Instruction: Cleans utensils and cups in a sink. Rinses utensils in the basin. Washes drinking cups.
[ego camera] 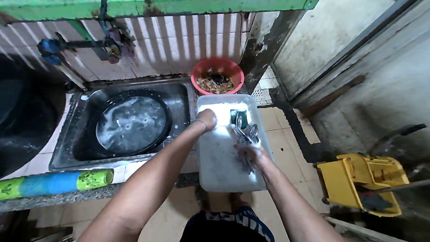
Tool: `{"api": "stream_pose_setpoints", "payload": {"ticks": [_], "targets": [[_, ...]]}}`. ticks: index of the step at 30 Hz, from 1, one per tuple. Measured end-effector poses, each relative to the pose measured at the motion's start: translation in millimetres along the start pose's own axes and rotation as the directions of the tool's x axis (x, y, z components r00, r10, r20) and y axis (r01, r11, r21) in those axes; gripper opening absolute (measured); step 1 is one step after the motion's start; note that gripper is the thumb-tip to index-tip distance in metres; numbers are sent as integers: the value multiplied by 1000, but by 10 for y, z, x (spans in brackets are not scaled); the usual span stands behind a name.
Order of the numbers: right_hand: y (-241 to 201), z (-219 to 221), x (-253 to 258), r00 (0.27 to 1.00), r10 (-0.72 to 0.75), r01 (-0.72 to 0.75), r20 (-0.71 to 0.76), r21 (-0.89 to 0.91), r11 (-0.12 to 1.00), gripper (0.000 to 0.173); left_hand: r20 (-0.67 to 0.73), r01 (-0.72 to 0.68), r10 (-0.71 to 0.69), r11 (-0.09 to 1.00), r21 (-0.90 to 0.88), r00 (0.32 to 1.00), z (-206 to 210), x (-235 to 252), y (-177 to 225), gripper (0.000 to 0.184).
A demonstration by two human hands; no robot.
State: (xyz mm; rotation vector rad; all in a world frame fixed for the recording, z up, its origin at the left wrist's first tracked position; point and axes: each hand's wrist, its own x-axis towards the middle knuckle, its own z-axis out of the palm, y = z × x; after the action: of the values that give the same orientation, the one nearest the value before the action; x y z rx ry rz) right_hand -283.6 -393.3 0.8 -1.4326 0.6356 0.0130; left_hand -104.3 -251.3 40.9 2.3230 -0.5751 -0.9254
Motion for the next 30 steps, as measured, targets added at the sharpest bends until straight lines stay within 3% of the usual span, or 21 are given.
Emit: {"api": "stream_pose_setpoints", "payload": {"ticks": [2, 3, 5, 6, 10, 14, 17, 21, 24, 27, 30], "targets": [[-21, -66, -47, 997, -27, 33, -78, 68, 997, 16, 6, 98, -107, 932, 348, 994, 250, 77, 58, 33], [-40, -91, -52, 995, -18, 27, -102, 85, 996, 23, -11, 154, -165, 894, 421, 986, 406, 132, 94, 50], [-32, -134, -63, 992, -10, 24, -129, 103, 994, 31, -61, 239, -237, 864, 443, 970, 695, 334, 76, 85], [-7, -155, -54, 991, -16, 31, -129, 116, 993, 32, -95, 244, -225, 868, 433, 970, 808, 442, 42, 87], [-32, -185, -43, 998, 9, 1, -66, 151, 989, 28, -56, 172, -163, 921, 349, 985, 1017, 637, 154, 57], [-115, -153, -69, 997, -9, 17, -72, 102, 995, 22, 4, -63, 64, 962, 267, 998, 1260, 448, 366, 43], [-101, -174, -75, 993, -61, 75, -101, 140, 987, 18, 82, -19, 6, 988, 155, 997, 1377, 317, 537, 44], [-40, -202, -77, 993, -104, 113, -62, 176, 978, 15, 92, -153, 131, 941, 301, 987, 1422, 216, 355, 47], [-4, -219, -59, 984, -175, 176, -22, 172, 969, 7, 188, -128, 55, 907, 402, 981, 1218, 86, 267, 58], [-33, -199, -92, 986, -154, 161, -65, 126, 979, 8, 322, -72, -99, 875, 478, 942, 928, -206, 376, 45], [-63, -165, -106, 981, -131, 149, -144, 123, 981, 8, 296, -130, -8, 886, 445, 955, 914, -182, 160, 34]]}}
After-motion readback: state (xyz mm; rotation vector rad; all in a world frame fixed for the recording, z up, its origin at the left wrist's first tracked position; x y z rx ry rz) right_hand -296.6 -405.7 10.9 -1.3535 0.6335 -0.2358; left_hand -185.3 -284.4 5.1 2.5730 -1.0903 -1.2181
